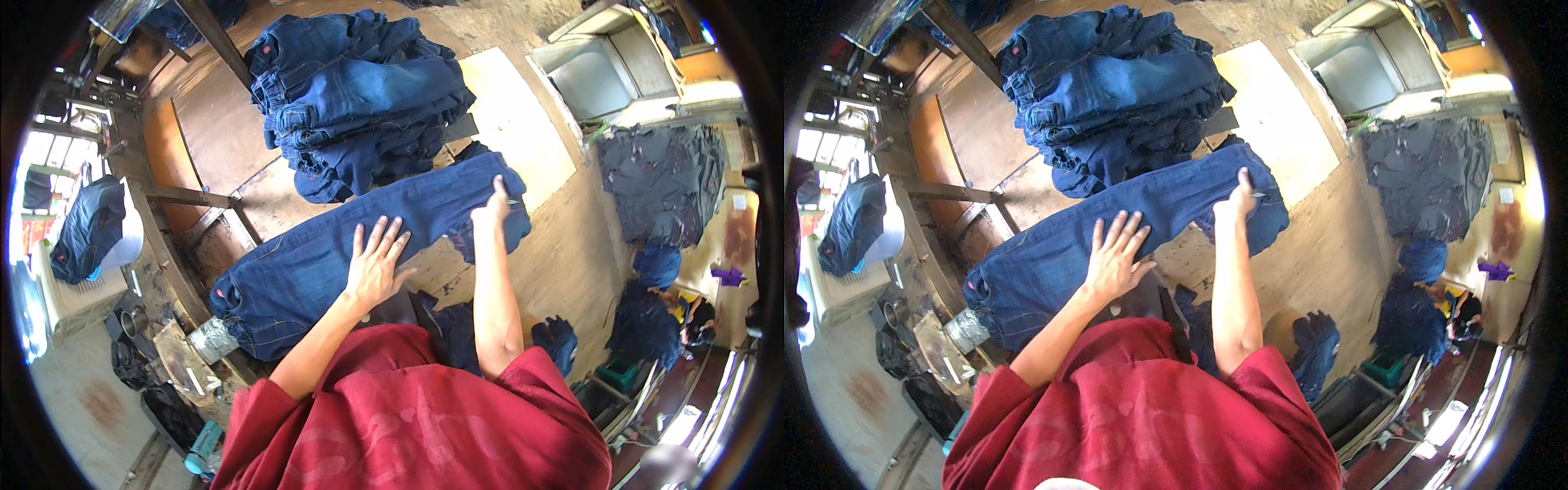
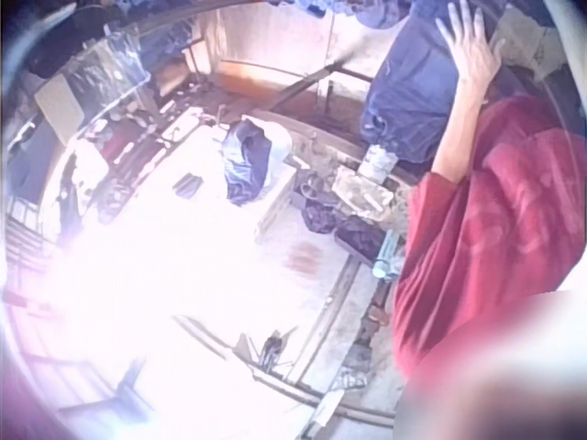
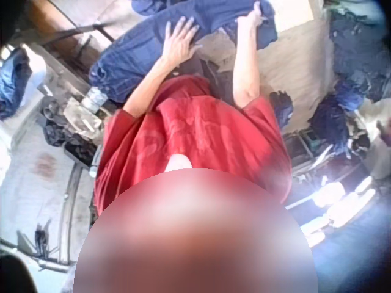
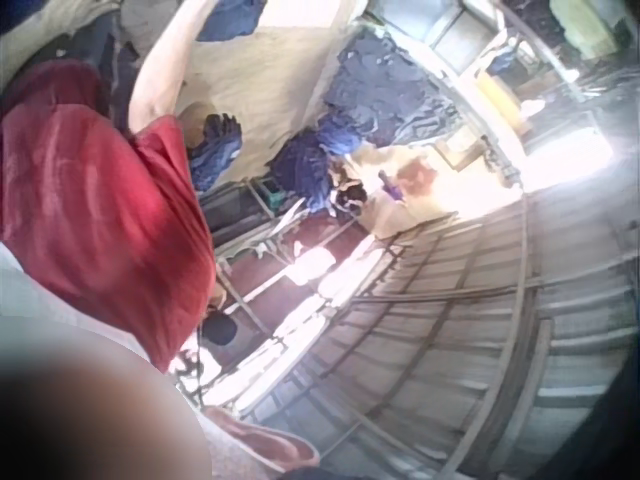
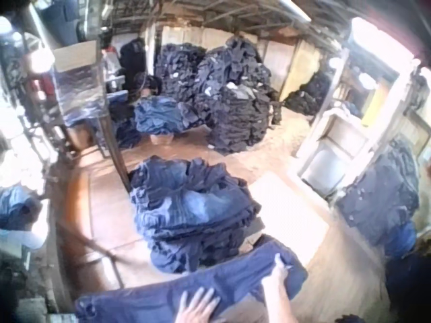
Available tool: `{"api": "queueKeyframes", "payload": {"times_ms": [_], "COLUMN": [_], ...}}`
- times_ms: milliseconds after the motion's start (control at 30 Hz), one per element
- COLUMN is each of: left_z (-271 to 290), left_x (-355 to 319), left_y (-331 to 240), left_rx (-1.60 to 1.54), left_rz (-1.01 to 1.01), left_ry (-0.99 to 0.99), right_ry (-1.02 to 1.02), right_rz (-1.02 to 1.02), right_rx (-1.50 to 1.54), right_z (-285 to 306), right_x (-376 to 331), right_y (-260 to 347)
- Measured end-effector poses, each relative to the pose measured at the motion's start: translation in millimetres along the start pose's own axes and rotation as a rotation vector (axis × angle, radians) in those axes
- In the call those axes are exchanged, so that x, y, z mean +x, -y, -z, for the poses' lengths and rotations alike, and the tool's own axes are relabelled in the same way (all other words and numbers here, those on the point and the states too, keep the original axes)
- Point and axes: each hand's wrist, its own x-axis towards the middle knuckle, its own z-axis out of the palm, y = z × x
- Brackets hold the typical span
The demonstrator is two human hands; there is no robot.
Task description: The person repeatedly picks up dark denim jeans from a pile, lays them flat on a table, and uses a white marker to draw lines on the fabric. They then place the marked jeans aside and repeat the process with the next item.
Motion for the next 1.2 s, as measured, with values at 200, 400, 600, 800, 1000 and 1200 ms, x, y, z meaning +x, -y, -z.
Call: {"api": "queueKeyframes", "payload": {"times_ms": [200, 400, 600, 800, 1000, 1200], "left_z": [-43, -53, -79, -101, -120, -116], "left_x": [33, 72, 59, 52, 5, 26], "left_y": [-18, -31, -47, -73, -76, -80], "left_rx": [0.136, 0.053, -0.069, 0.334, 0.409, 0.359], "left_rz": [-0.012, -0.102, -0.029, 0.043, 0.002, 0.012], "left_ry": [0.11, 0.02, -0.124, -0.063, 0.027, 0.034], "right_ry": [0.195, 0.103, 0.2, 0.718, 1.743, 1.65], "right_rz": [0.654, 0.874, 0.958, 0.841, 1.182, 1.023], "right_rx": [-0.274, -0.395, -0.312, -0.858, -1.143, -1.108], "right_z": [-53, -88, -127, -113, -41, -76], "right_x": [-90, -83, -89, -271, -349, -322], "right_y": [98, 129, 188, 65, -145, -69]}}
